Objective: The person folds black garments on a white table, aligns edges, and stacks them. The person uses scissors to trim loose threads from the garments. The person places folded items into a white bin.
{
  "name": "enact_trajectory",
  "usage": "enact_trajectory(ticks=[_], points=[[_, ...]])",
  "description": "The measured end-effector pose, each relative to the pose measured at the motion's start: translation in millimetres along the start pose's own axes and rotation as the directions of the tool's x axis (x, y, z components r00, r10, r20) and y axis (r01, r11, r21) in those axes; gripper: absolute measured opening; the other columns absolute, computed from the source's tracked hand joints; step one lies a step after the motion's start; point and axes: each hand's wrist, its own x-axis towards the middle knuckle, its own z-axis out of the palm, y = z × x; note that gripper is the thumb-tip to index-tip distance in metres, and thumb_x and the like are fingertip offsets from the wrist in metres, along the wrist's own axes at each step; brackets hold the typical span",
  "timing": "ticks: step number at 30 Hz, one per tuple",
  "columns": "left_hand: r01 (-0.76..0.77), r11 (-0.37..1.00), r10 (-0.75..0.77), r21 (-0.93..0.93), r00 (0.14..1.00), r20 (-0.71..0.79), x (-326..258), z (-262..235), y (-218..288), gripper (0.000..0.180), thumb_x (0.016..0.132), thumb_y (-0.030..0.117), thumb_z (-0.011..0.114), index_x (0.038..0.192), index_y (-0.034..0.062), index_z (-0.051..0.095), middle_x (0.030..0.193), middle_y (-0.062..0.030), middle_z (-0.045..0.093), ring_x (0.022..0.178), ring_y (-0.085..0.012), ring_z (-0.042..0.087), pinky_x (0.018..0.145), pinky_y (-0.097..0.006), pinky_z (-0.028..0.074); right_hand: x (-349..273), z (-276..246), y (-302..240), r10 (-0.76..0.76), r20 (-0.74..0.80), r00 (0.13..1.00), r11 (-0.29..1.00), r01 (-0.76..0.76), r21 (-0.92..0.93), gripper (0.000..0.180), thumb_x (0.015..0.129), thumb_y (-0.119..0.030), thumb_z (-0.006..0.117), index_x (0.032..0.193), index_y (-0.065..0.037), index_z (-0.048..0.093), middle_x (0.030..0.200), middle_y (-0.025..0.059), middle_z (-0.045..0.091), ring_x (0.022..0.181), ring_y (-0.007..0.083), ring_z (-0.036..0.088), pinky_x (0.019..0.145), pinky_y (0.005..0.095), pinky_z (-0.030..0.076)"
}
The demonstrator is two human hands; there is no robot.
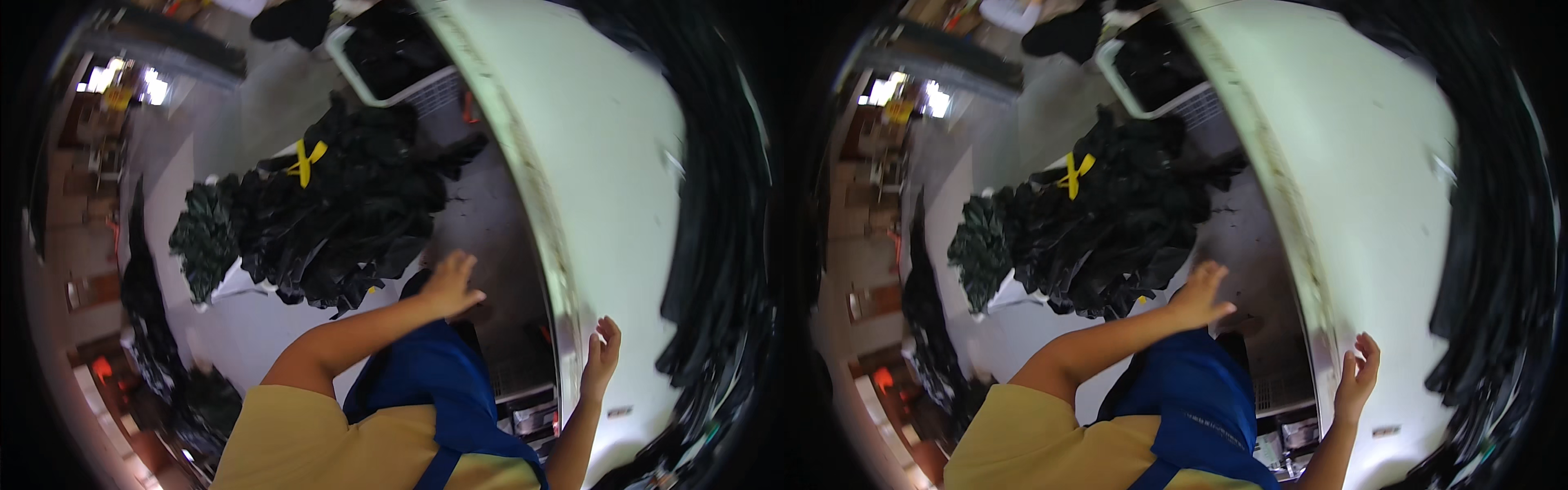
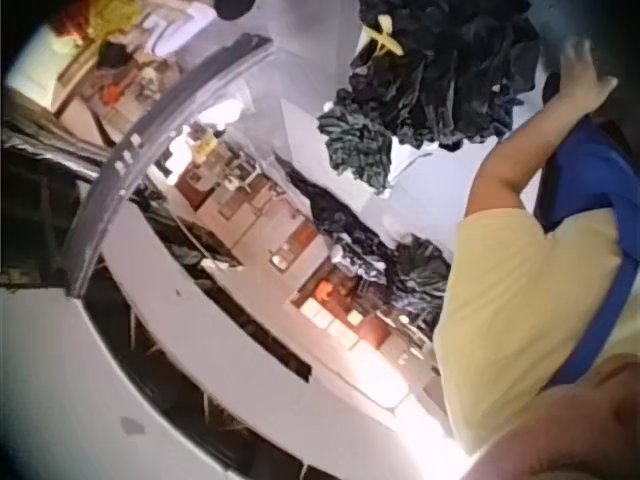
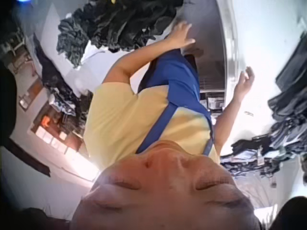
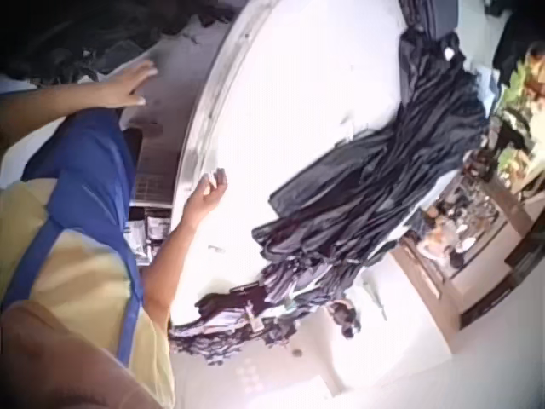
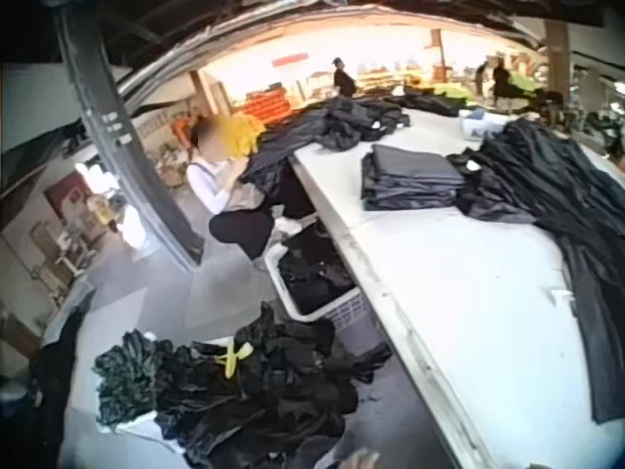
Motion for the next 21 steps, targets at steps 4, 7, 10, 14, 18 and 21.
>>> enact_trajectory(ticks=[4, 7, 10, 14, 18, 21], points=[[0.273, 0.951, -0.212, 0.149, 0.920, -0.330, 42.2, -64.7, -176.5, 0.101, 0.065, 0.037, 0.081, 0.144, 0.0042, 0.027, 0.147, -0.0235, 0.027, 0.134, -0.0416, 0.029, 0.108, -0.047, 0.029, 33.2, 79.9, 6.3, -0.241, -0.112, 0.964, 0.883, 0.170, -0.438, 0.032, 0.090, -0.009, 0.053, 0.121, 0.001, 0.051, 0.116, 0.0155, 0.051, 0.106, 0.0303, 0.052, 0.095, 0.0387, 0.040], [0.577, 0.742, -0.576, 0.341, 0.809, -0.115, 61.0, -77.2, -249.9, 0.105, 0.065, 0.044, 0.079, 0.146, 0.0075, 0.023, 0.148, -0.0205, 0.029, 0.134, -0.0395, 0.030, 0.107, -0.048, 0.030, 50.5, 113.6, -4.9, -0.294, -0.176, 0.940, 0.861, 0.180, -0.476, 0.029, 0.090, -0.008, 0.054, 0.117, 0.001, 0.052, 0.110, 0.0158, 0.052, 0.103, 0.0290, 0.052, 0.092, 0.0381, 0.041], [0.631, 0.761, -0.638, 0.151, 0.770, 0.002, 72.4, -68.9, -314.1, 0.069, 0.075, 0.027, 0.069, 0.135, 0.0117, 0.039, 0.128, -0.0205, 0.050, 0.119, -0.0372, 0.047, 0.096, -0.046, 0.041, 53.6, 172.3, -69.0, -0.518, 0.101, 0.849, 0.748, 0.507, -0.428, 0.023, 0.089, -0.005, 0.054, 0.111, 0.001, 0.055, 0.104, 0.0150, 0.054, 0.097, 0.0258, 0.053, 0.085, 0.0342, 0.043], [0.314, 0.943, -0.327, -0.106, 0.933, -0.147, 48.0, -75.0, -363.1, 0.037, 0.076, 0.006, 0.055, 0.112, 0.0139, 0.058, 0.098, -0.0179, 0.060, 0.096, -0.0376, 0.058, 0.082, -0.046, 0.047, 66.0, 302.8, -115.6, -0.133, 0.490, 0.861, 0.984, 0.175, -0.040, 0.019, 0.086, -0.004, 0.060, 0.104, 0.000, 0.059, 0.092, 0.0122, 0.059, 0.084, 0.0234, 0.059, 0.079, 0.0335, 0.047], [0.150, 0.924, -0.115, -0.352, 0.986, 0.121, -10.5, -86.6, -366.0, 0.027, 0.074, 0.005, 0.060, 0.100, 0.0088, 0.066, 0.104, -0.0143, 0.059, 0.093, -0.0351, 0.057, 0.083, -0.041, 0.047, 96.0, 438.6, -124.9, -0.168, 0.805, 0.569, 0.946, 0.324, -0.032, 0.025, 0.084, -0.005, 0.061, 0.109, -0.003, 0.059, 0.092, 0.0152, 0.063, 0.086, 0.0274, 0.063, 0.077, 0.0350, 0.050], [0.191, 0.910, -0.306, -0.367, 0.908, -0.286, 19.7, -121.6, -400.1, 0.041, 0.074, 0.013, 0.068, 0.114, 0.0103, 0.059, 0.112, -0.0156, 0.058, 0.101, -0.0347, 0.056, 0.085, -0.037, 0.046, 107.4, 508.5, -126.2, -0.219, 0.880, 0.422, 0.848, 0.529, -0.042, 0.028, 0.083, -0.006, 0.062, 0.110, -0.004, 0.058, 0.094, 0.0162, 0.063, 0.086, 0.0304, 0.062, 0.076, 0.0375, 0.050]])
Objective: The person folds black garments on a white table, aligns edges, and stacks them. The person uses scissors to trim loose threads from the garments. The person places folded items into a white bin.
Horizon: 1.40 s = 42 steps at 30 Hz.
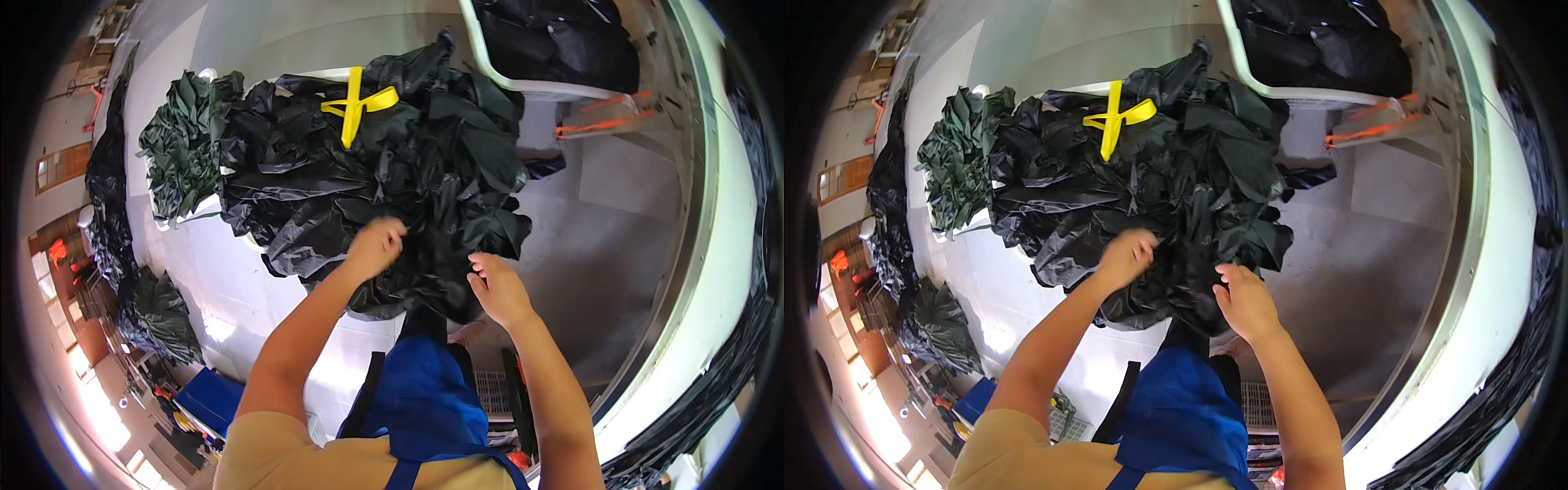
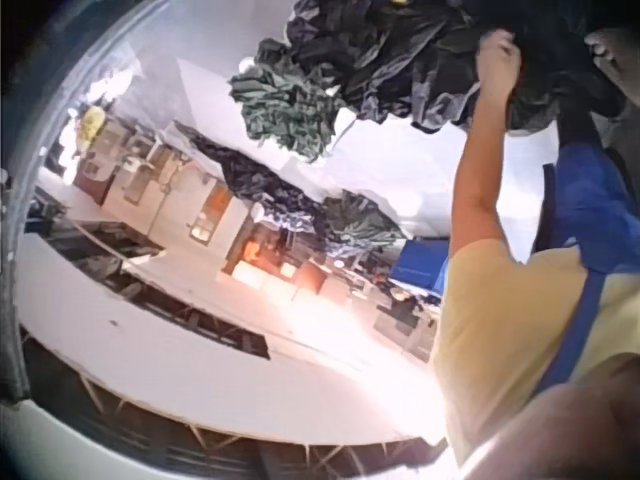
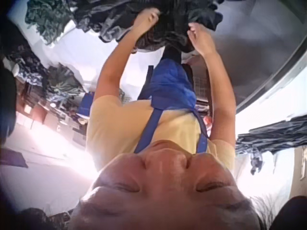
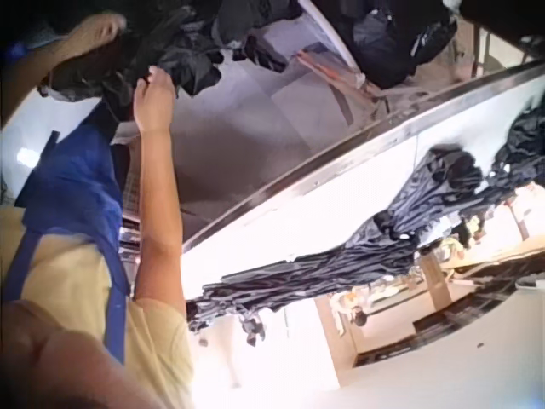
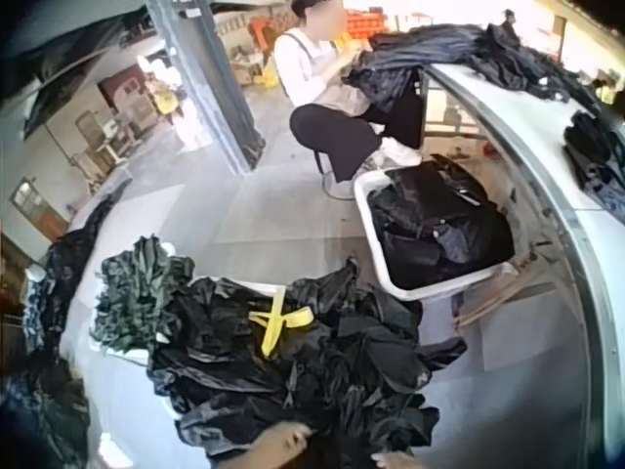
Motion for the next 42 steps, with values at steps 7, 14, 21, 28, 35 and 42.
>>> enact_trajectory(ticks=[7, 14, 21, 28, 35, 42], points=[[0.350, 0.750, -0.311, 0.562, 0.935, -0.167, 96.6, -15.2, -31.1, 0.075, 0.071, 0.052, 0.072, 0.123, -0.0010, 0.057, 0.134, -0.0134, 0.048, 0.134, -0.0289, 0.031, 0.109, -0.042, 0.027, 36.6, 19.5, -19.7, 0.108, 0.064, 0.992, 0.984, -0.116, 0.134, 0.027, 0.086, -0.008, 0.061, 0.112, 0.000, 0.057, 0.099, 0.0171, 0.063, 0.086, 0.0275, 0.065, 0.076, 0.0348, 0.052], [0.088, 0.878, -0.011, 0.470, 0.986, -0.166, 51.6, -23.1, -77.2, 0.024, 0.066, 0.029, 0.069, 0.073, 0.0061, 0.066, 0.085, -0.0080, 0.064, 0.090, -0.0263, 0.057, 0.084, -0.036, 0.039, 27.7, 24.3, -0.7, 0.197, 0.104, 0.975, 0.954, -0.215, 0.211, 0.028, 0.085, -0.005, 0.060, 0.113, -0.001, 0.057, 0.099, 0.0137, 0.063, 0.085, 0.0239, 0.064, 0.077, 0.0326, 0.051], [-0.097, 0.903, 0.105, 0.418, 0.994, 0.003, -59.5, -103.9, 1.9, 0.026, 0.055, 0.010, 0.066, 0.080, 0.0040, 0.065, 0.080, -0.0093, 0.061, 0.085, -0.0298, 0.055, 0.084, -0.038, 0.041, 85.9, 20.9, -63.9, -0.214, -0.187, 0.959, 0.971, 0.189, -0.145, 0.075, 0.069, -0.008, 0.076, 0.135, -0.004, 0.040, 0.136, 0.0179, 0.040, 0.124, 0.0357, 0.041, 0.103, 0.0410, 0.035], [-0.227, 0.873, 0.158, 0.431, 0.969, 0.191, -65.9, -79.6, 9.0, 0.025, 0.062, 0.018, 0.066, 0.084, 0.0064, 0.066, 0.082, -0.0071, 0.061, 0.088, -0.0273, 0.057, 0.083, -0.037, 0.041, 178.4, 39.8, -81.4, -0.331, 0.458, 0.825, 0.767, 0.518, -0.378, 0.076, 0.066, -0.007, 0.071, 0.137, -0.007, 0.043, 0.143, 0.0138, 0.040, 0.136, 0.0346, 0.033, 0.110, 0.0429, 0.029], [-0.099, 0.919, -0.159, 0.381, 0.792, 0.589, -40.5, -25.7, -15.9, 0.050, 0.071, 0.027, 0.066, 0.114, 0.0041, 0.059, 0.112, -0.0161, 0.058, 0.105, -0.0315, 0.058, 0.088, -0.041, 0.045, 281.4, 110.8, -64.5, -0.513, 0.390, 0.764, 0.703, 0.635, -0.320, 0.068, 0.062, -0.021, 0.074, 0.122, 0.003, 0.051, 0.117, 0.0195, 0.060, 0.113, 0.0349, 0.054, 0.098, 0.0384, 0.042], [0.622, 0.389, -0.145, -0.680, 0.770, 0.622, -46.9, -11.4, -98.2, 0.052, 0.079, 0.005, 0.061, 0.130, 0.0075, 0.051, 0.119, -0.0093, 0.058, 0.111, -0.0191, 0.055, 0.092, -0.035, 0.047, 246.7, 129.1, 14.4, 0.226, 0.530, 0.818, 0.541, 0.347, -0.766, 0.031, 0.079, -0.029, 0.064, 0.102, -0.010, 0.070, 0.100, 0.0099, 0.070, 0.095, 0.0263, 0.067, 0.088, 0.0403, 0.046]])
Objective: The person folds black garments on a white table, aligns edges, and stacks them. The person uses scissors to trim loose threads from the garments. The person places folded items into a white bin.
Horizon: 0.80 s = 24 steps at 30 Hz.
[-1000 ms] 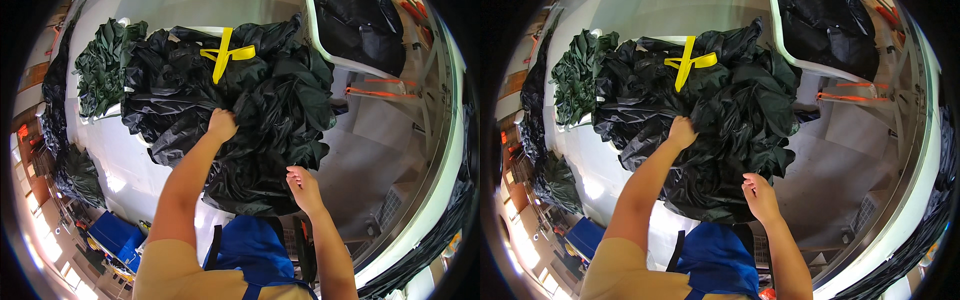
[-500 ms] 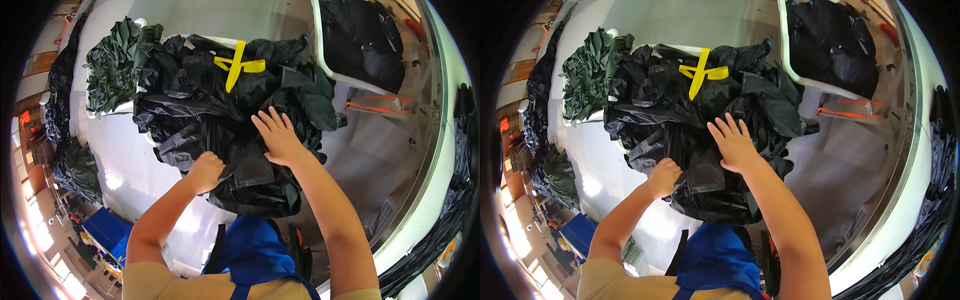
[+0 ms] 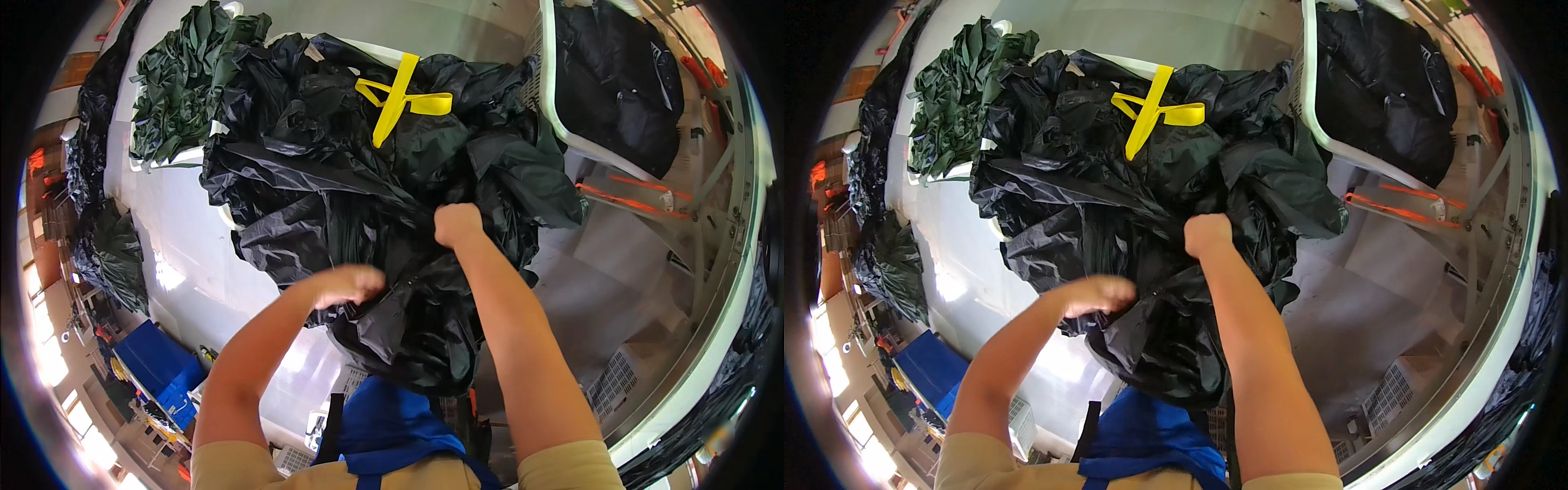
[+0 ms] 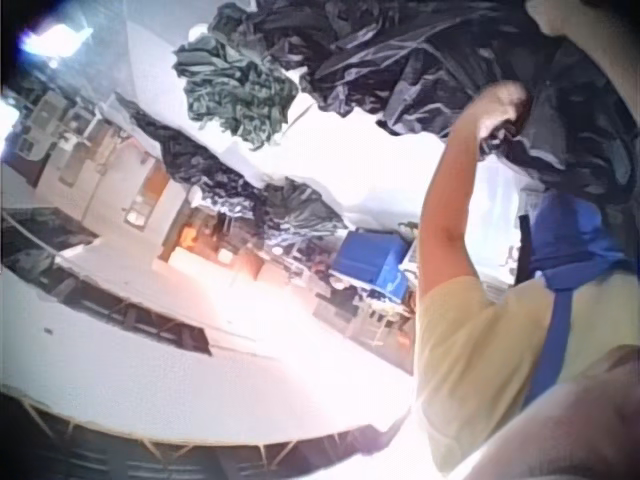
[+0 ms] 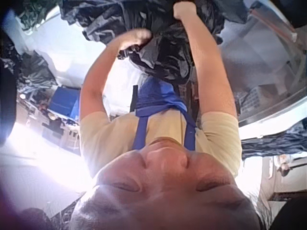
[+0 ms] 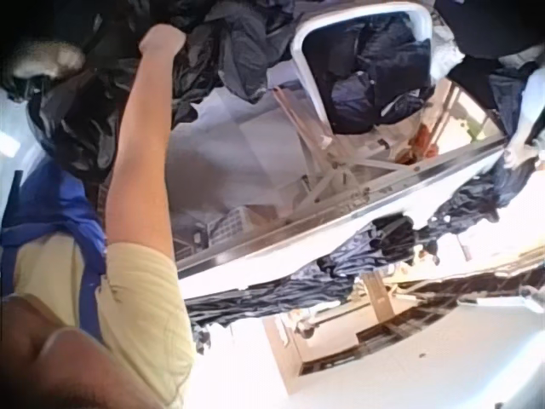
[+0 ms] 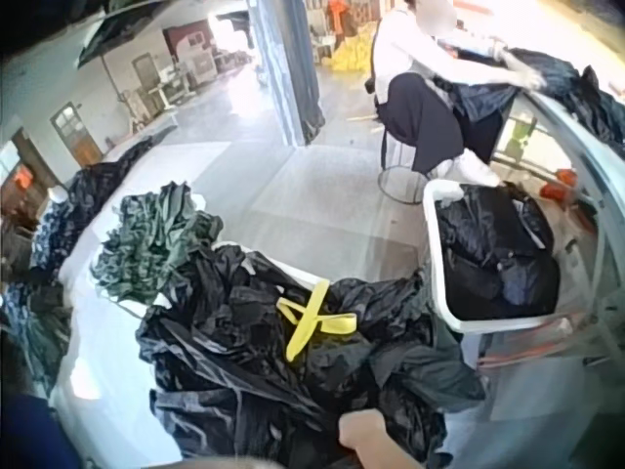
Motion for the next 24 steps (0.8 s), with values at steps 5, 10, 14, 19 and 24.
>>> enact_trajectory(ticks=[5, 10, 14, 19, 24], points=[[-0.166, 0.889, -0.132, -0.426, 0.799, -0.587, 50.2, 29.0, 86.0, 0.105, 0.075, 0.052, 0.075, 0.145, -0.0036, 0.021, 0.150, -0.0240, 0.024, 0.141, -0.0396, 0.015, 0.112, -0.051, 0.024, -59.1, 10.0, -58.3, -0.122, -0.261, 0.958, 0.964, 0.177, 0.199, 0.013, 0.077, -0.012, 0.055, 0.079, -0.007, 0.067, 0.081, 0.0142, 0.069, 0.077, 0.0317, 0.068, 0.069, 0.0416, 0.053], [0.086, 0.995, -0.090, -0.044, 0.664, -0.742, 84.6, 33.2, 69.0, 0.060, 0.077, 0.023, 0.069, 0.122, -0.0119, 0.051, 0.125, -0.0257, 0.054, 0.114, -0.0343, 0.054, 0.088, -0.040, 0.045, -114.5, -10.6, -86.7, -0.073, -0.150, 0.986, 0.959, 0.110, 0.260, 0.012, 0.078, -0.015, 0.059, 0.083, -0.006, 0.065, 0.079, 0.0148, 0.069, 0.076, 0.0315, 0.068, 0.068, 0.0421, 0.053], [-0.023, 0.995, -0.063, -0.101, 0.642, -0.764, 22.5, 69.1, 58.5, 0.048, 0.076, 0.011, 0.058, 0.120, -0.0086, 0.052, 0.109, -0.0215, 0.061, 0.096, -0.0304, 0.059, 0.082, -0.038, 0.046, -156.6, -17.4, -107.2, -0.158, -0.191, 0.969, 0.935, 0.209, 0.286, 0.015, 0.077, -0.018, 0.059, 0.081, -0.005, 0.062, 0.072, 0.0160, 0.067, 0.070, 0.0331, 0.066, 0.063, 0.0435, 0.052], [-0.353, 0.875, 0.022, -0.331, 0.712, -0.701, -75.5, 126.5, 65.8, 0.047, 0.074, 0.001, 0.058, 0.120, -0.0072, 0.052, 0.109, -0.0185, 0.061, 0.096, -0.0287, 0.059, 0.085, -0.037, 0.048, -253.5, -63.6, -134.6, -0.272, -0.364, 0.891, 0.860, 0.395, 0.322, 0.017, 0.074, -0.021, 0.064, 0.075, -0.005, 0.057, 0.063, 0.0147, 0.063, 0.060, 0.0321, 0.064, 0.057, 0.0424, 0.051], [-0.557, 0.760, 0.221, -0.334, 0.706, -0.673, -209.4, 210.6, 112.9, 0.059, 0.074, -0.002, 0.057, 0.131, -0.0059, 0.044, 0.121, -0.0158, 0.059, 0.107, -0.0279, 0.058, 0.096, -0.038, 0.045, -365.0, -137.0, -158.2, -0.449, -0.532, 0.717, 0.623, 0.679, 0.389, 0.021, 0.074, -0.020, 0.066, 0.075, -0.007, 0.050, 0.063, 0.0092, 0.058, 0.060, 0.0304, 0.061, 0.058, 0.0407, 0.047]])
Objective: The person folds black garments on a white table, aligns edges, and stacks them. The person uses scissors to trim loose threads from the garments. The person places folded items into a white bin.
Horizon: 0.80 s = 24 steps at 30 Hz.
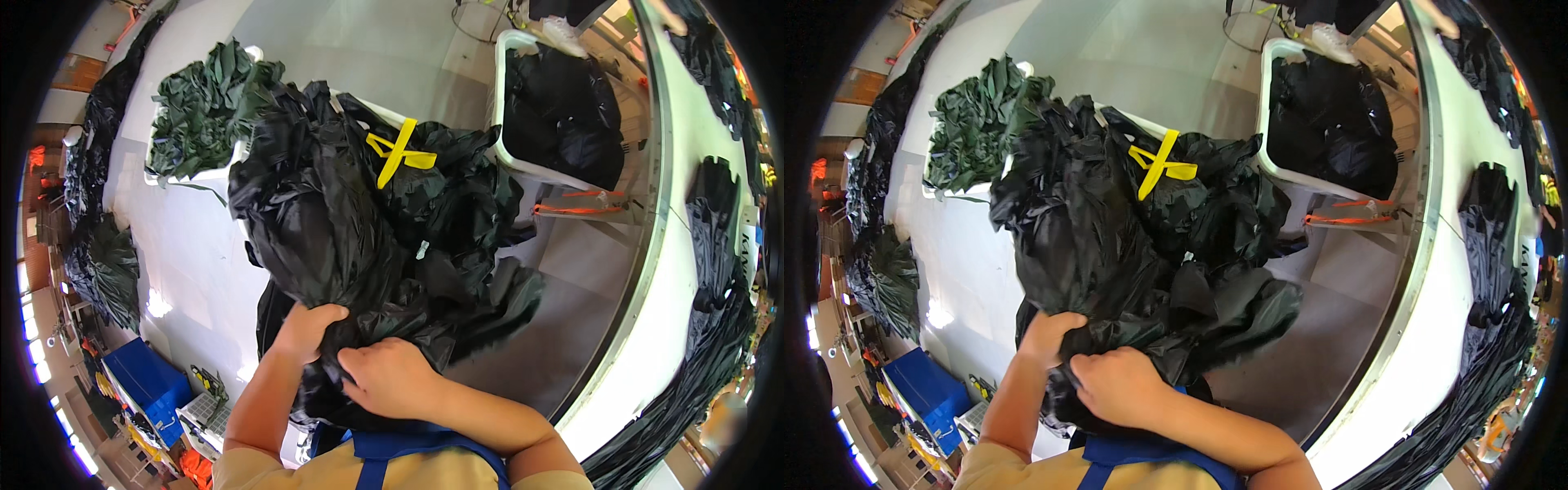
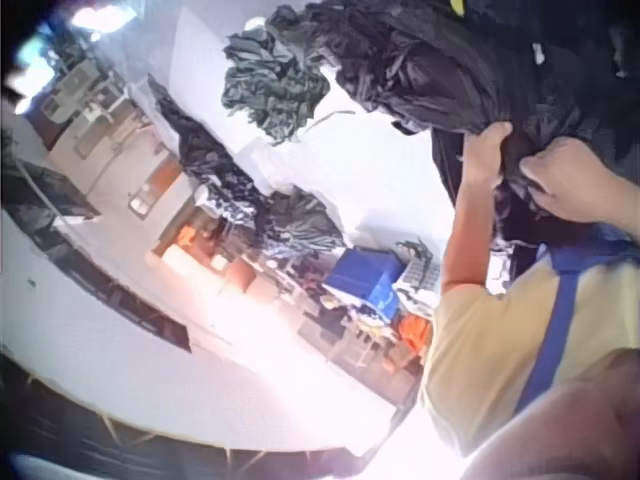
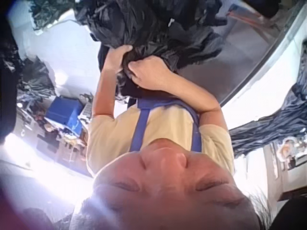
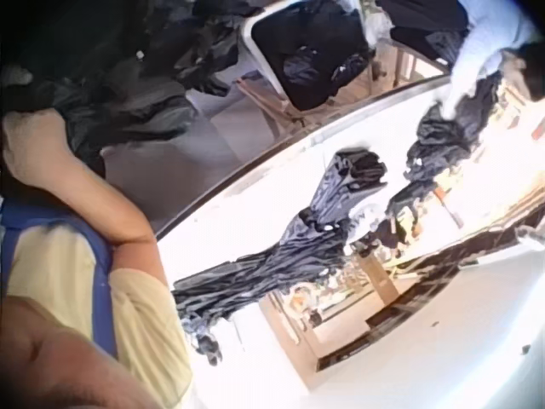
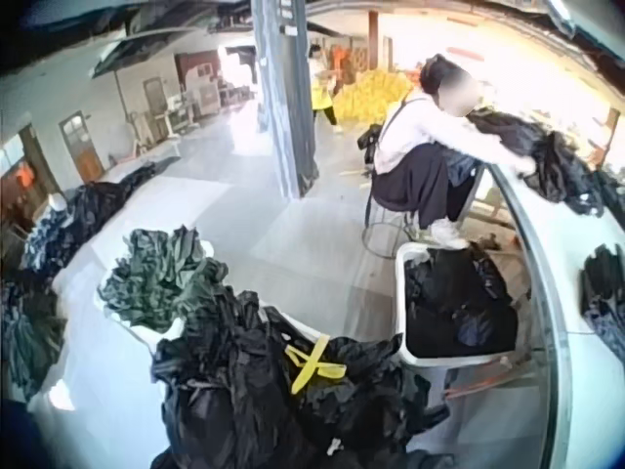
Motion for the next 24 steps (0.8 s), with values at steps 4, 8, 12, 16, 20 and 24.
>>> enact_trajectory(ticks=[4, 8, 12, 16, 20, 24], points=[[-0.284, 0.942, 0.323, -0.179, 0.914, 0.244, -86.4, 48.1, 82.4, 0.059, 0.076, -0.004, 0.049, 0.134, -0.0062, 0.041, 0.128, -0.0190, 0.054, 0.114, -0.0313, 0.056, 0.100, -0.041, 0.044, -15.2, -60.3, -79.5, -0.175, -0.154, 0.973, 0.985, 0.171, -0.034, 0.022, 0.076, -0.020, 0.067, 0.076, -0.007, 0.048, 0.067, 0.0069, 0.059, 0.064, 0.0274, 0.061, 0.058, 0.0374, 0.044], [-0.449, 0.851, 0.507, -0.272, 0.837, 0.204, -106.6, 58.5, 92.8, 0.057, 0.083, 0.008, 0.053, 0.136, -0.0054, 0.038, 0.128, -0.0208, 0.053, 0.111, -0.0327, 0.058, 0.100, -0.044, 0.045, -28.3, -85.3, -102.4, -0.235, -0.263, 0.936, 0.971, 0.215, -0.100, 0.029, 0.077, -0.024, 0.069, 0.096, -0.004, 0.058, 0.073, 0.0106, 0.060, 0.067, 0.0305, 0.060, 0.059, 0.0396, 0.043], [-0.388, 0.918, 0.381, -0.078, 0.920, -0.091, -35.5, 9.6, 1.0, 0.067, 0.088, 0.038, 0.065, 0.136, -0.0010, 0.040, 0.131, -0.0138, 0.051, 0.119, -0.0273, 0.051, 0.098, -0.040, 0.042, -39.3, -20.6, -35.8, 0.060, -0.201, 0.978, 0.976, -0.099, -0.192, 0.046, 0.078, -0.025, 0.069, 0.114, -0.001, 0.052, 0.098, 0.0173, 0.062, 0.090, 0.0348, 0.060, 0.077, 0.0424, 0.048], [0.044, 0.997, -0.014, 0.062, 0.911, -0.413, 31.6, -26.0, -58.6, 0.071, 0.084, 0.036, 0.071, 0.135, -0.0020, 0.040, 0.130, -0.0173, 0.052, 0.115, -0.0291, 0.052, 0.095, -0.041, 0.044, -75.9, 61.3, 46.3, 0.283, 0.047, 0.958, 0.926, -0.260, -0.274, 0.063, 0.076, -0.027, 0.070, 0.128, 0.001, 0.046, 0.125, 0.0210, 0.052, 0.113, 0.0370, 0.052, 0.091, 0.0439, 0.046], [0.048, 0.991, 0.004, 0.127, 0.926, -0.377, 62.0, -49.0, -75.2, 0.065, 0.083, 0.029, 0.073, 0.129, -0.0036, 0.042, 0.127, -0.0197, 0.052, 0.111, -0.0309, 0.054, 0.090, -0.044, 0.047, -79.9, 43.9, 69.3, 0.170, -0.268, 0.948, 0.924, -0.248, -0.290, 0.076, 0.066, -0.022, 0.078, 0.131, -0.002, 0.044, 0.135, 0.0208, 0.043, 0.125, 0.0389, 0.041, 0.102, 0.0472, 0.036], [0.122, 0.981, -0.076, 0.153, 0.958, -0.276, 62.0, -59.3, -49.5, 0.066, 0.082, 0.025, 0.074, 0.131, -0.0003, 0.038, 0.135, -0.0194, 0.046, 0.121, -0.0322, 0.047, 0.100, -0.044, 0.039, -47.9, 31.5, 123.2, 0.305, -0.381, 0.873, 0.741, -0.468, -0.481, 0.093, 0.064, -0.017, 0.078, 0.144, -0.007, 0.031, 0.150, 0.0147, 0.028, 0.139, 0.0379, 0.024, 0.109, 0.0547, 0.022]])
